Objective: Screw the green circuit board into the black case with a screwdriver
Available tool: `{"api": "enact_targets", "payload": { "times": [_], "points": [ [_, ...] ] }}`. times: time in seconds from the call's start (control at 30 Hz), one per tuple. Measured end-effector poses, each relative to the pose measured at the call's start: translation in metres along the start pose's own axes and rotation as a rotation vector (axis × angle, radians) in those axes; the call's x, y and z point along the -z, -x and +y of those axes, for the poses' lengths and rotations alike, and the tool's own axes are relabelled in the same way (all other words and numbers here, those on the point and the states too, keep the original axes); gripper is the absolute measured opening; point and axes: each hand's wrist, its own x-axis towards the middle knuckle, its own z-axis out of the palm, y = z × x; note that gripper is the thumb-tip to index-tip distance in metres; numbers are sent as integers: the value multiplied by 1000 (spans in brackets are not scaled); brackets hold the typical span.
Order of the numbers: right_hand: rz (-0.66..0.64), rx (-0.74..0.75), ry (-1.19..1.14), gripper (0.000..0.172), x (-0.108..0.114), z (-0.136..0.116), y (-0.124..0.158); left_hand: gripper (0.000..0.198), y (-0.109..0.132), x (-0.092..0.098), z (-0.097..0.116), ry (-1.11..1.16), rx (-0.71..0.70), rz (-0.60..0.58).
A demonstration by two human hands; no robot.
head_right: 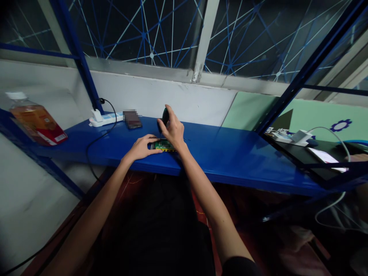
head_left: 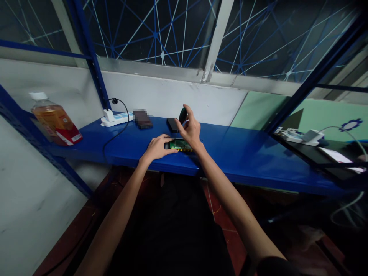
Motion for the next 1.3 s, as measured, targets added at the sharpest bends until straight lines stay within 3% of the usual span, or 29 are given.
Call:
{"api": "enact_targets", "payload": {
  "times": [0.17,0.37,0.57,1.13,1.3],
  "points": [
    [18,50,-33,61,0,1,0,57,0,0,0,-1,2,-2],
    [40,8,-32,63,1,0,0,57,0,0,-1,3,-2,-5],
    [-27,4,-54,57,3,-1,-2,57,0,1,0,-7,0,-12],
    [34,-39,-23,56,7,-3,0,58,1,1,1,6,7,-11],
    [-46,-58,-31,56,9,-4,0,57,1,2,2,1,5,-17]
  ]
}}
